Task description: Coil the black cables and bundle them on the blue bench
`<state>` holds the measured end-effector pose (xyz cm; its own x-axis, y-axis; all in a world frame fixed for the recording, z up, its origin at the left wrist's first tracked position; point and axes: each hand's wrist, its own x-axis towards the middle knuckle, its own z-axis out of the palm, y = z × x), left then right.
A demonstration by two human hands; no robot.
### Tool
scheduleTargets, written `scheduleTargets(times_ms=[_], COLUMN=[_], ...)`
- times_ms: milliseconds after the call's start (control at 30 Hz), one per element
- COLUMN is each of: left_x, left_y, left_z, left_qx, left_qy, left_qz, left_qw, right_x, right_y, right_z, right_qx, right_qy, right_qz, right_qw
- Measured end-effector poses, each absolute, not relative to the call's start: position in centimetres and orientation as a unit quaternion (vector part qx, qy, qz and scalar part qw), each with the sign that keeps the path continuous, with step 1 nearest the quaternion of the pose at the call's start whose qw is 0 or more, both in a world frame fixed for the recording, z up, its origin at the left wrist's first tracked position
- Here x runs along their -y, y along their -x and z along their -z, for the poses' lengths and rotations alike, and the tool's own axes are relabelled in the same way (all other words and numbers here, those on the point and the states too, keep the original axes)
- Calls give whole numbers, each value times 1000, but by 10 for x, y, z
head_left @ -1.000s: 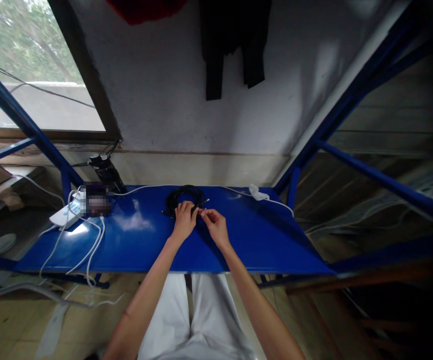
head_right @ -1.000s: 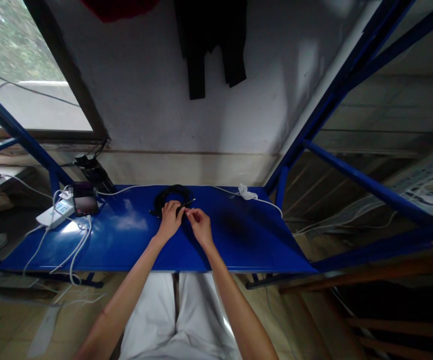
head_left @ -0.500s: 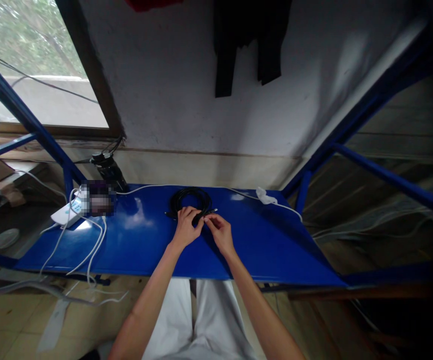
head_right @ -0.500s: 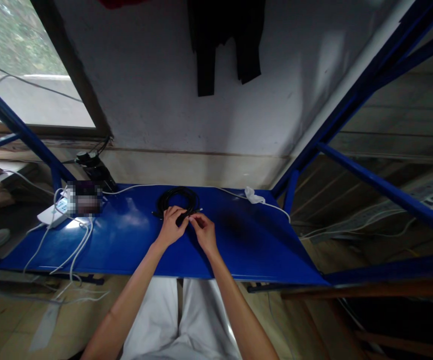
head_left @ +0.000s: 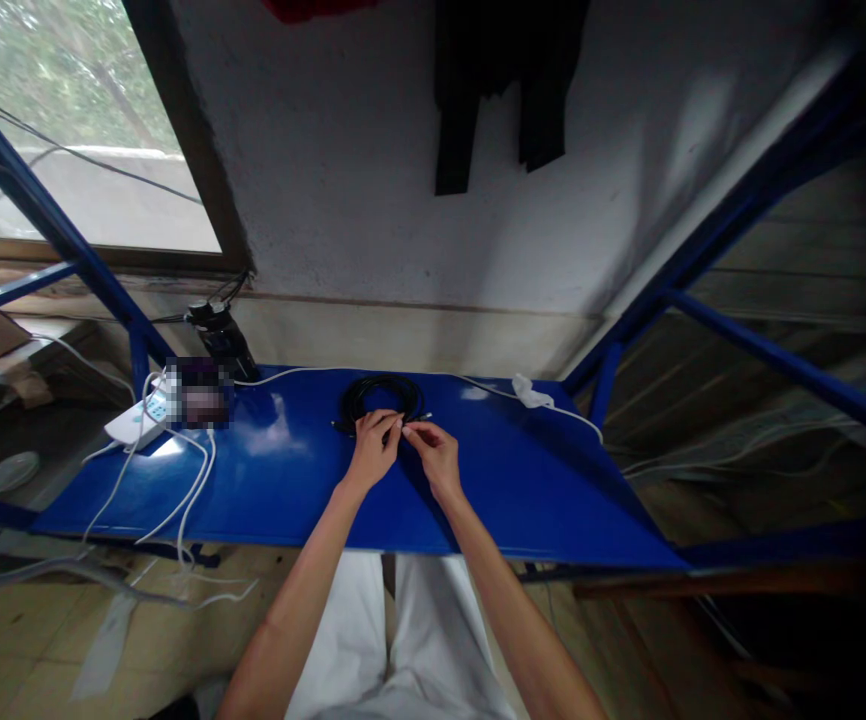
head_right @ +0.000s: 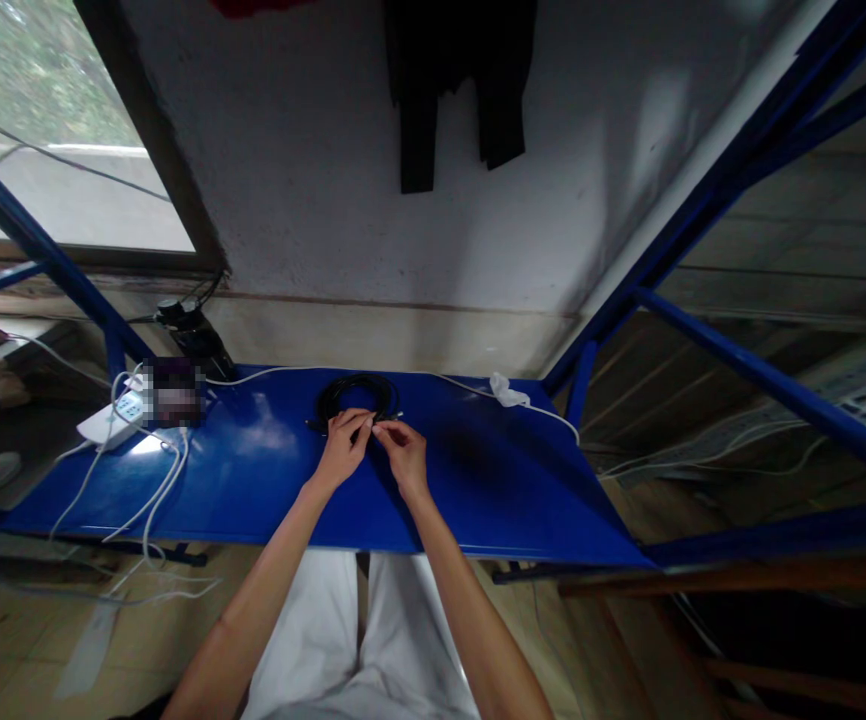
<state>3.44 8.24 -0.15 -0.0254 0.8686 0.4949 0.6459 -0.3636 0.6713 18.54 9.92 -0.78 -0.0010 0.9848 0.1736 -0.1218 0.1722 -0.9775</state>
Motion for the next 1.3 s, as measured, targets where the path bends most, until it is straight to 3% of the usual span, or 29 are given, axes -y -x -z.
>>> scheduleTargets(times_ms=[900,1300], left_x=[-81,-78], left_y=[-32,-33], left_z=[-1,-4], left_qx=[-483,-491], left_qy=[-644,-654], left_qz=[-558,-545], left_qw=[203,183], right_x=[-97,-97], right_y=[-182,-182], right_z=[13,14], right_qx=[469,470], right_qy=[382,386], right_qz=[-517,-511], right_qw=[606,607])
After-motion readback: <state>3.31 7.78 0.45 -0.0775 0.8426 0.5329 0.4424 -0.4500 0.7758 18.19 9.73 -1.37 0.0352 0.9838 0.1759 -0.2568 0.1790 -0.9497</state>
